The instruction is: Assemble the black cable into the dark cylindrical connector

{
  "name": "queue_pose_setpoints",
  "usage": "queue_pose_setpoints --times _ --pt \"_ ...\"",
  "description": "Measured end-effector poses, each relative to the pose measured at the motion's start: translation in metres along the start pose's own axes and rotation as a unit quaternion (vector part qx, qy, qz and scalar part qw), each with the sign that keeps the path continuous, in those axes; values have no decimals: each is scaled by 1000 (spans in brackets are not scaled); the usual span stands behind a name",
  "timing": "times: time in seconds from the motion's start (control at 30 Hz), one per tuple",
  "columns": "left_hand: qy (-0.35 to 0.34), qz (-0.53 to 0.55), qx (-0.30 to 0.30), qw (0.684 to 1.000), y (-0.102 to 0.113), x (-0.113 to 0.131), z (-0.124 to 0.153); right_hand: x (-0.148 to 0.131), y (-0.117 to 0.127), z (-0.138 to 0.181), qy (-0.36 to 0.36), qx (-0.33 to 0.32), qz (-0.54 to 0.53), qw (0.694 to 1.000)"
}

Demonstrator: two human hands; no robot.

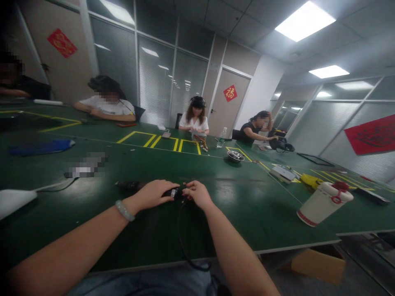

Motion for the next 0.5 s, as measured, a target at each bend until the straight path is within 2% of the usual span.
queue_pose_setpoints --times 0.17,0.37,0.5 --pt "8 -12 10 1000 3 1 1 -3 7 11 26 -9 47 999" --pt "13 -24 30 999 6 11 1 -10 14 17 31 21 147 988" --pt "16 -50 38 998 6 28 -5 -12 24 20 20 65 239 969"
Point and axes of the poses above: each hand's wrist, its own z-axis away from the middle knuckle, its own y-axis out of the back of the hand, x = y × z, the point moved 10 cm from there along -z, towards the middle knuckle, and after that the axes turned 1 degree about -x, right-handed, at the moved point
